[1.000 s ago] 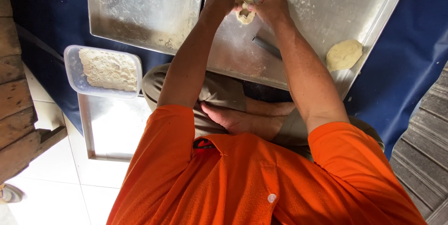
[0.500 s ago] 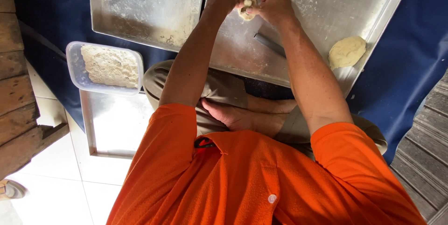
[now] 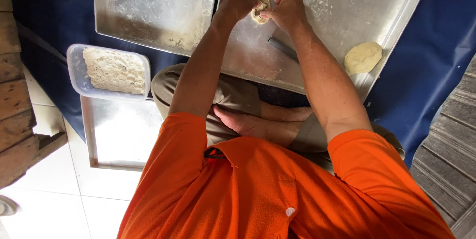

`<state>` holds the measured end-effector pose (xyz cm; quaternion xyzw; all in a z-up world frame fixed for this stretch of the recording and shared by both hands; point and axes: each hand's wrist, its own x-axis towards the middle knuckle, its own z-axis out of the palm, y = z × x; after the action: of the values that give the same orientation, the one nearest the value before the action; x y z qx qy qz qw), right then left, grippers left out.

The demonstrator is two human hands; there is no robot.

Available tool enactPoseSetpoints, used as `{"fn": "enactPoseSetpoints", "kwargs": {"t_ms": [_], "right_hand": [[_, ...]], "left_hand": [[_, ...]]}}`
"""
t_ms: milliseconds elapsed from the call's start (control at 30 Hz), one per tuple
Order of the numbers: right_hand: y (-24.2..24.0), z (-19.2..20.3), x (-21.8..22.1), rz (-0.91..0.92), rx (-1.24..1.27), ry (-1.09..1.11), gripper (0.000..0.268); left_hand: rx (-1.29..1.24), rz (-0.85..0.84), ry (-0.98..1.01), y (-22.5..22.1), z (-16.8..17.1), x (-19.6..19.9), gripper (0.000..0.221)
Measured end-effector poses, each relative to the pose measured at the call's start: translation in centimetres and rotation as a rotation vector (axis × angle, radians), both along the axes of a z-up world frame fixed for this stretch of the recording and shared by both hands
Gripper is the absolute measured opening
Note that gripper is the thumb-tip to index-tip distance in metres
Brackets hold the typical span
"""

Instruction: A person manually shapes small pieces of dough and arranges them in rows on a baking tray, occasionally using a metal rod to roll out the dough.

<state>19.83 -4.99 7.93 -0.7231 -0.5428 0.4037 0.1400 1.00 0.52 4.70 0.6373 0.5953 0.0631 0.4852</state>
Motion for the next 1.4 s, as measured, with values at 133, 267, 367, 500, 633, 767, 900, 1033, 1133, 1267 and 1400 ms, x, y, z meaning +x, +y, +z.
{"fn": "enactPoseSetpoints", "kwargs": {"t_ms": [133, 267, 367, 500, 633, 767, 900, 1033, 1133, 1267, 1400], "right_hand": [[-0.2, -0.3, 0.0, 0.005, 0.036, 0.0, 0.04], [-0.5, 1.5, -0.8, -0.014, 0.038, 0.045, 0.037], [-1.2, 3.1, -1.9, -0.003, 0.131, 0.128, 0.038], [-2.8, 2.8, -3.4, 0.162, 0.496, -0.067, 0.036], [-3.2, 1.2, -3.8, 0.131, 0.619, -0.124, 0.029], [-3.5, 1.0, -3.9, 0.15, 0.651, -0.153, 0.026], [-3.2, 0.4, -3.3, 0.266, 0.64, -0.25, 0.036], [-3.3, 0.6, -3.9, 0.231, 0.593, -0.316, 0.021], [-3.4, 0.7, -3.9, 0.24, 0.684, -0.339, 0.021], [-2.8, 1.0, -4.0, 0.249, 0.611, -0.381, 0.022], [-3.5, 1.0, -4.2, 0.242, 0.723, -0.411, 0.044]], "left_hand": [[0.049, 0.084, -0.01, -0.2, -0.9, 0.4, 0.015], [0.221, 0.109, -0.15, -0.9, -3.1, -0.1, 0.012], [0.213, 0.126, -0.155, -0.7, -4.1, 0.1, 0.009], [0.228, 0.124, -0.162, -0.5, -5.6, 0.2, 0.009], [0.266, 0.129, -0.203, -0.7, -3.9, -0.6, 0.005], [0.024, 0.192, -0.17, -0.7, -2.1, -0.9, 0.029], [0.072, 0.172, -0.145, -0.8, -2.0, -0.8, 0.023], [0.084, 0.157, -0.134, -1.1, -2.2, -0.7, 0.025], [0.088, 0.169, -0.142, -1.0, -1.8, -0.6, 0.022], [0.105, 0.159, -0.147, -0.5, -2.8, -0.5, 0.023], [0.248, 0.157, -0.187, -1.3, -4.4, -0.4, 0.019]]}}
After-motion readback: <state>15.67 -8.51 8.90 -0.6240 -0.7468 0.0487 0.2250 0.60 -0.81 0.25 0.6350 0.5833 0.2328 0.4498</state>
